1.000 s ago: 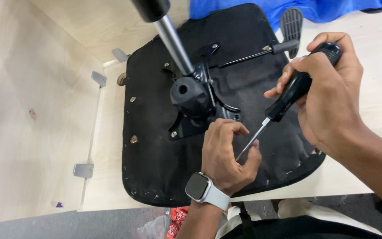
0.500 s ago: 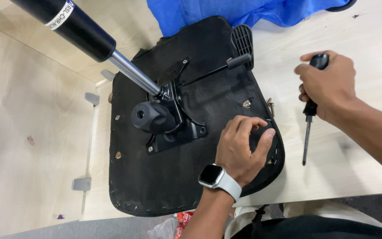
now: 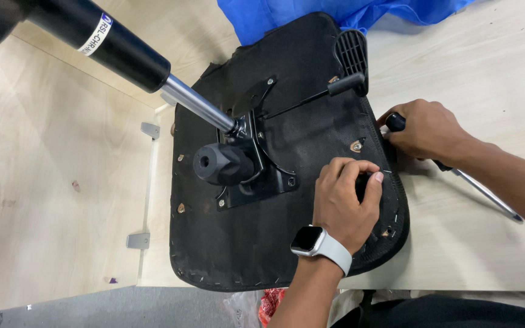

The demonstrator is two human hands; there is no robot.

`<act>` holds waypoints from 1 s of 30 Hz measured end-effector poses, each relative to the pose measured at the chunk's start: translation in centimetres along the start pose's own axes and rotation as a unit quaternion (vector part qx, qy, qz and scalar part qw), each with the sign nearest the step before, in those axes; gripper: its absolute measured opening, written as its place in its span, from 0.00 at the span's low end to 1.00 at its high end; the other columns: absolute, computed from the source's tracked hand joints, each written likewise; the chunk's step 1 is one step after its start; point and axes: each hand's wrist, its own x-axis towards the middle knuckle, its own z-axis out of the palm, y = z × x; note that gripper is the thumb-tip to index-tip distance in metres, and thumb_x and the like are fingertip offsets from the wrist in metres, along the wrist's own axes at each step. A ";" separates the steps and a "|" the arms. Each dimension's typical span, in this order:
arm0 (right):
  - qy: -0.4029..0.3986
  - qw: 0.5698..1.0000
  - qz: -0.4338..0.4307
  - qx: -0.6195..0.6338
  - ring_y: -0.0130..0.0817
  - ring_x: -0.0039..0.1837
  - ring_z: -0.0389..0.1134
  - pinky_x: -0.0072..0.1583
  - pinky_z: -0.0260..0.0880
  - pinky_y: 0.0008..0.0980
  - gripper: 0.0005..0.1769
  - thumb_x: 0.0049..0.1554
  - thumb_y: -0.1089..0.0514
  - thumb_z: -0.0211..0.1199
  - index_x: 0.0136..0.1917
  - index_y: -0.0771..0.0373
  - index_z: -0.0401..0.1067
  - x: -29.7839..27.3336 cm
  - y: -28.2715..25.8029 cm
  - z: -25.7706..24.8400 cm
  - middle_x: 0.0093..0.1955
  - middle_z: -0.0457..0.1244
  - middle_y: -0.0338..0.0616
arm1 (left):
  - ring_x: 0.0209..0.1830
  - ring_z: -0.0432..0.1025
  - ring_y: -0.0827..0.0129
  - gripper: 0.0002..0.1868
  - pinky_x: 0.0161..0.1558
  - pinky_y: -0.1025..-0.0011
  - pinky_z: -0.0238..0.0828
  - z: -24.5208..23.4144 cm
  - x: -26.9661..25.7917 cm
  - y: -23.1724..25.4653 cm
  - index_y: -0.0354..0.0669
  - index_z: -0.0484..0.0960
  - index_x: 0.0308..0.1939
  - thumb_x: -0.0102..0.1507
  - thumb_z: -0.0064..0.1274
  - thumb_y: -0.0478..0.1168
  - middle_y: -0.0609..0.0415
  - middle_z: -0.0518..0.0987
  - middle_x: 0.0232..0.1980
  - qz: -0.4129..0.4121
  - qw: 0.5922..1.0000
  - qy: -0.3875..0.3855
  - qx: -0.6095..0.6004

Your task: The person uses a screwdriver to tighten screws on the underside of an office chair seat, securing the seat to the gas lift mechanism. The person works methodically on multiple screws around the central mounting plate.

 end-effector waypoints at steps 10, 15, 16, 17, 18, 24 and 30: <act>0.031 0.997 0.031 0.059 0.39 0.35 0.73 0.42 0.74 0.37 0.10 0.58 0.51 0.69 0.51 0.52 0.85 0.0 0.3 -0.5 0.37 0.73 0.49 | 0.50 0.75 0.61 0.06 0.55 0.64 0.73 0.9 0.0 -0.5 0.42 0.85 0.42 0.65 0.56 0.39 0.52 0.79 0.47 -0.011 0.999 0.044 -0.028; 0.048 0.977 0.056 0.201 0.34 0.29 0.63 0.31 0.61 0.33 0.12 0.57 0.53 0.71 0.50 0.62 0.82 -2.6 -0.9 -3.9 0.31 0.67 0.50 | 0.36 0.77 0.69 0.09 0.42 0.71 0.78 0.7 0.7 -0.5 0.41 0.86 0.45 0.62 0.58 0.38 0.53 0.80 0.45 -0.081 0.988 0.091 -0.098; 0.054 0.975 0.040 0.212 0.34 0.29 0.62 0.31 0.60 0.32 0.12 0.57 0.54 0.71 0.50 0.62 0.81 -3.2 -1.3 -4.5 0.30 0.65 0.49 | 0.36 0.77 0.70 0.10 0.41 0.72 0.78 0.6 1.1 -0.5 0.41 0.87 0.46 0.62 0.58 0.38 0.53 0.81 0.45 -0.089 0.985 0.098 -0.107; 0.059 0.973 0.023 0.222 0.33 0.28 0.61 0.30 0.59 0.31 0.12 0.56 0.54 0.71 0.50 0.62 0.81 -3.9 -1.9 -5.1 0.29 0.64 0.48 | 0.35 0.77 0.71 0.11 0.40 0.73 0.78 0.5 1.4 -0.4 0.41 0.87 0.47 0.62 0.59 0.39 0.52 0.81 0.44 -0.098 0.983 0.107 -0.116; 0.052 0.975 -0.007 0.215 0.33 0.28 0.60 0.30 0.58 0.31 0.12 0.57 0.53 0.70 0.50 0.62 0.81 -4.7 -2.4 -5.6 0.28 0.63 0.48 | 0.35 0.78 0.71 0.12 0.39 0.73 0.78 0.4 1.8 -0.3 0.41 0.87 0.49 0.62 0.60 0.40 0.52 0.83 0.45 -0.107 0.982 0.101 -0.119; 0.017 0.991 -0.122 0.060 0.34 0.27 0.62 0.30 0.58 0.31 0.12 0.58 0.50 0.71 0.51 0.59 0.81 -8.3 -6.5 -7.1 0.29 0.66 0.48 | 0.40 0.82 0.71 0.16 0.44 0.75 0.80 -0.9 2.9 0.1 0.41 0.87 0.52 0.63 0.60 0.43 0.52 0.87 0.46 -0.130 0.969 0.082 -0.194; 0.032 0.953 -0.299 -0.021 0.34 0.32 0.72 0.33 0.70 0.32 0.13 0.54 0.48 0.71 0.48 0.56 0.82 -9.5 -9.0 -5.7 0.34 0.72 0.47 | 0.38 0.83 0.72 0.14 0.44 0.75 0.80 -3.1 0.7 -0.4 0.38 0.88 0.49 0.64 0.59 0.42 0.52 0.88 0.39 -0.149 0.946 0.094 -0.272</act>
